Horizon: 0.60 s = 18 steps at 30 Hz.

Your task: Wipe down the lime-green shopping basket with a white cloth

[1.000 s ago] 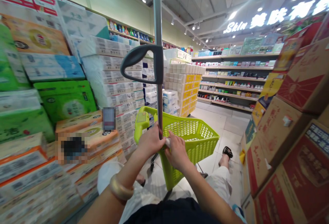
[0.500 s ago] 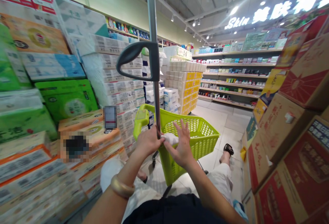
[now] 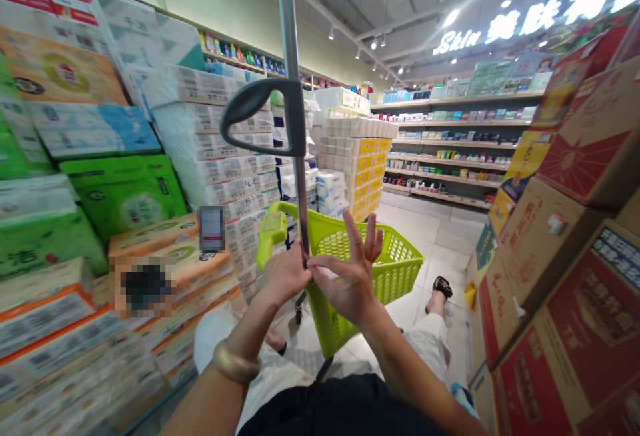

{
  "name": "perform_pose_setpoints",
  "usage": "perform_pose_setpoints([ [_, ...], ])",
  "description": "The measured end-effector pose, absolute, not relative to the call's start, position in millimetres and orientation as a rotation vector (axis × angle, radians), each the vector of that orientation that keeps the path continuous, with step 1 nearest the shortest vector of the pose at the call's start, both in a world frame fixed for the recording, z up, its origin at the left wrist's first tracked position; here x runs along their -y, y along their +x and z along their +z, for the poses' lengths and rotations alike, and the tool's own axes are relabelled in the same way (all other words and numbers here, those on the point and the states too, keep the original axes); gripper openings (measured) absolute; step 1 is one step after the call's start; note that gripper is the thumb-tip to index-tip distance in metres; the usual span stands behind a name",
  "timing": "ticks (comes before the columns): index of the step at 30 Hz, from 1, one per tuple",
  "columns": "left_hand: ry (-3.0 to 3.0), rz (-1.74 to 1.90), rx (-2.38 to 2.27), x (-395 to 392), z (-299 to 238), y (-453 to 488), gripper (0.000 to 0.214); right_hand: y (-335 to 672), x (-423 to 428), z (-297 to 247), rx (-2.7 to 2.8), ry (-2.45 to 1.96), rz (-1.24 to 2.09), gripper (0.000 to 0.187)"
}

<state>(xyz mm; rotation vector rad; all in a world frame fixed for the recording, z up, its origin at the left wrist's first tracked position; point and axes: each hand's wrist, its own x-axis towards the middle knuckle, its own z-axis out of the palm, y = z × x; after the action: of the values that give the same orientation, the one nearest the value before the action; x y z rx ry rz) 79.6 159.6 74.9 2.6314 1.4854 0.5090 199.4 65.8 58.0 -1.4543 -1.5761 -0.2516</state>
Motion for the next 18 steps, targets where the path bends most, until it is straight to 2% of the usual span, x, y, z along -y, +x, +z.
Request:
perform_pose_setpoints([
  [4, 2.611, 0.474, -1.496, -161.1, 74.9, 80.1, 0.047, 205.6, -70.9, 55.1, 1.552, -1.411, -0.294, 0.013],
  [6, 2.608, 0.448, -1.489, -163.0, 74.0, 80.4, 0.047, 213.1, -76.8, 50.2, 1.58, -1.339, -0.302, 0.018],
  [11, 2.607, 0.456, -1.475, -166.5, 71.5, 79.8, 0.05, 230.8, -92.7, 21.8, 1.744, -1.306, -0.142, 0.065],
  [12, 2.609, 0.462, -1.47, -166.3, 71.6, 79.4, 0.048, 232.3, -95.3, 15.1, 1.776, -1.332, -0.09, 0.069],
  [14, 2.616, 0.468, -1.462, -165.3, 72.7, 78.2, 0.046, 233.6, -99.5, 4.1, 1.832, -1.35, -0.005, 0.065],
  [18, 2.634, 0.503, -1.401, -164.0, 74.5, 74.9, 0.05, 237.8, -102.0, -1.6, 1.809, -1.338, -0.02, 0.045],
])
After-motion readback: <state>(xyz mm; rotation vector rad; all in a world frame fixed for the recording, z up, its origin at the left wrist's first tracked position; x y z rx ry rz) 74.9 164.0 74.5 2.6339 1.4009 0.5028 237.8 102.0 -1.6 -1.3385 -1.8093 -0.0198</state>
